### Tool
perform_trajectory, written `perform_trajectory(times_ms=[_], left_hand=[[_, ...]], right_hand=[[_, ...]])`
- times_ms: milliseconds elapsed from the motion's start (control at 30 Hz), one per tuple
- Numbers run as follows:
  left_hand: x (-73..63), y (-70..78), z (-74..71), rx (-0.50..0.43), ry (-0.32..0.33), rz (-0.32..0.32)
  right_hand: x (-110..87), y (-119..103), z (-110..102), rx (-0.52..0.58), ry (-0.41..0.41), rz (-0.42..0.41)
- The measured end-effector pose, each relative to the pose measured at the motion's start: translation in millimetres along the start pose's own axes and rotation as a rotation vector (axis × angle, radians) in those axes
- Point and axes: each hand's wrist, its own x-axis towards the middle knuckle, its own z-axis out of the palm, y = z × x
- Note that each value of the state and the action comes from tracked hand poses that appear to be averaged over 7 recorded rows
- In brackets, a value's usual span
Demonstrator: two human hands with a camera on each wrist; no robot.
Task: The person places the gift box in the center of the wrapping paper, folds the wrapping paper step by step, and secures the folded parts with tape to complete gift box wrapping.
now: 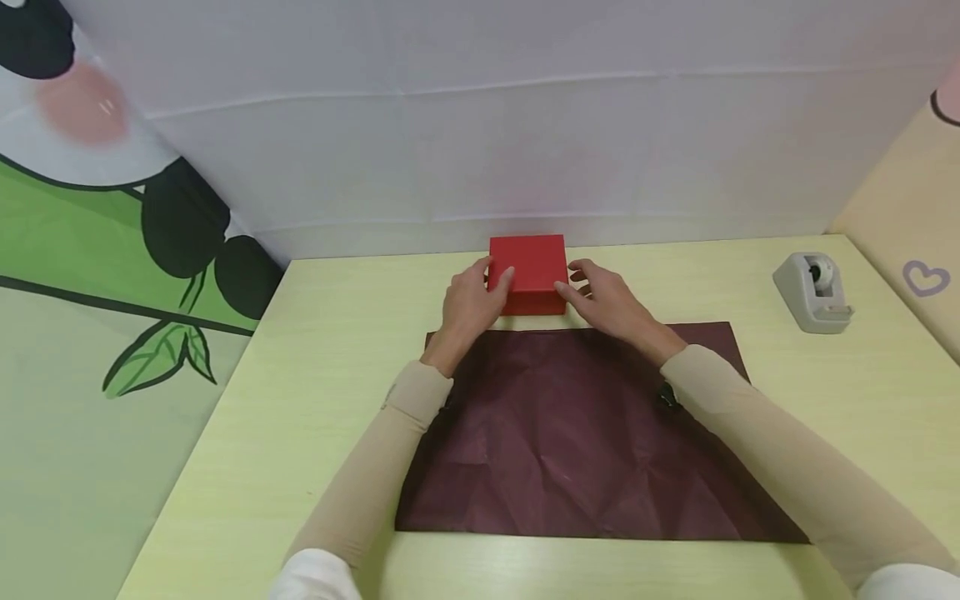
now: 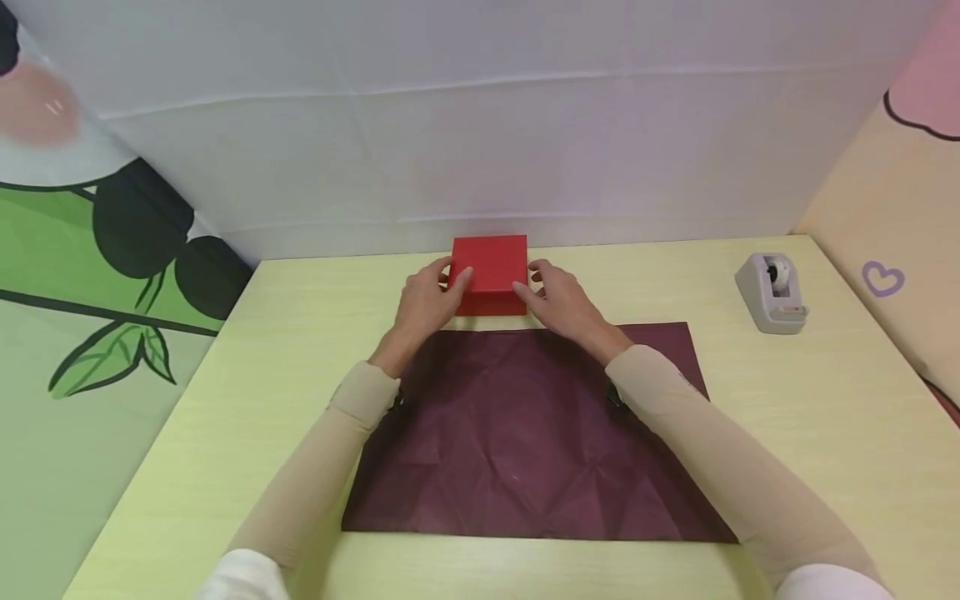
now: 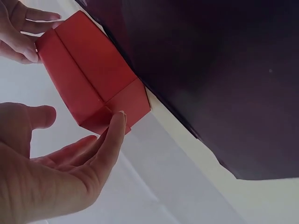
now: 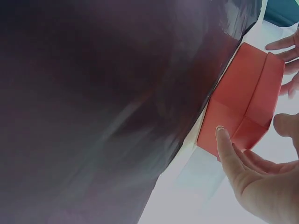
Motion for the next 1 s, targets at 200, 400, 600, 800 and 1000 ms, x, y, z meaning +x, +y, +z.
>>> perform_trajectory(times_ms=[200, 400, 600, 800, 1000], left_hand=[[2.1, 0.0, 3.8, -0.009, -0.015, 0.002], [3.8, -1.4, 7.0, -0.034, -0.026, -0.001], [5.0, -1.8, 8.8, -0.06, -0.038, -0.002], [5.4, -2.6, 8.7, -0.074, -0.041, -0.004], [5.7, -3.6, 9.2, -0.093, -0.057, -0.01]], right_hand=[[4.0, 2, 3, 0.032, 0.012, -0.015], [5.9, 3, 5, 0.017, -0.016, -0.05], [5.4, 3, 8, 0.043, 0.003, -0.045], [6.1, 2, 10, 0.093, -0.004, -0.004], [6.3, 2, 12, 0.105, -0.008, 0.033]])
